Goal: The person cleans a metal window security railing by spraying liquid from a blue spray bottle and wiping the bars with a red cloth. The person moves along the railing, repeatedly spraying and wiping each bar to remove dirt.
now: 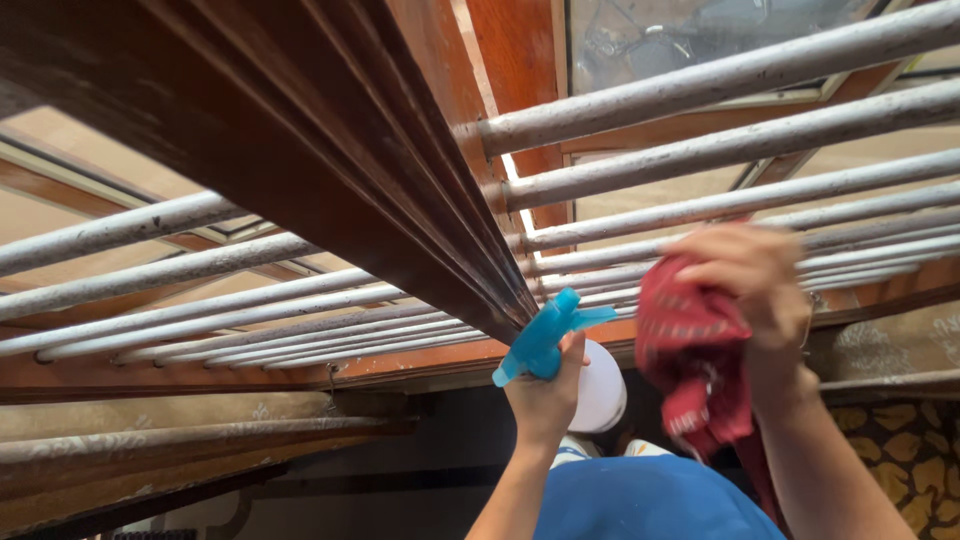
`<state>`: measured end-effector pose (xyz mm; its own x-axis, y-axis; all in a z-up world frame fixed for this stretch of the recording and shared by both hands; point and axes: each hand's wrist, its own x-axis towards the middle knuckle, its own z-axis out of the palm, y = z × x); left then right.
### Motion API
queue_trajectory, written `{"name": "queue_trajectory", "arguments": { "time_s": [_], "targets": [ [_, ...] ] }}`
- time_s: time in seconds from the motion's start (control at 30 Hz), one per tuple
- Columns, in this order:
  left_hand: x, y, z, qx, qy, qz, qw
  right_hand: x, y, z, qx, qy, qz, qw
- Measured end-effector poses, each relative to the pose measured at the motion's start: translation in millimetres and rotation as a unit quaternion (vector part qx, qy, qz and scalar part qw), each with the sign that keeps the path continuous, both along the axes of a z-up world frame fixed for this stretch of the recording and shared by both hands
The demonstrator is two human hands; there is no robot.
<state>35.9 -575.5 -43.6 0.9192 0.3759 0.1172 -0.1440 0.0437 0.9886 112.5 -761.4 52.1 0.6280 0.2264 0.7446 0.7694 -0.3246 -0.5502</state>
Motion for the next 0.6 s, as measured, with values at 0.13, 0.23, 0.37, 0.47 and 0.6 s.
{"name": "queue_trajectory", "arguments": {
  "time_s": [0.13,0.23,0.37,0.47,0.6],
  "targets": [
    [-3.2,-8.4,7.3,-0.036,0.053,0.032,0.997,6.2,17.7,3.7,-0.120,-0.116,-0.202,0.965],
    [-2.6,-5.5,14.2,-0.024,0.012,0.034,0.999,15.3,40.9,-23.5,-0.120,-0.158,-0.188,0.962],
    [-8.0,-4.1,23.1,-0.011,0.031,0.018,0.999,27.6,28.8,-61.5,-0.109,-0.214,-0.203,0.949],
    [-6.9,-2.7,22.6,-0.031,0.050,0.015,0.998,30.6,0.9,-71.7,-0.140,-0.103,-0.263,0.949],
    [-11.6,-0.5,17.1,-0.006,0.046,0.036,0.998,27.7,7.5,-63.3,-0.196,-0.038,-0.236,0.951]
  ]
}}
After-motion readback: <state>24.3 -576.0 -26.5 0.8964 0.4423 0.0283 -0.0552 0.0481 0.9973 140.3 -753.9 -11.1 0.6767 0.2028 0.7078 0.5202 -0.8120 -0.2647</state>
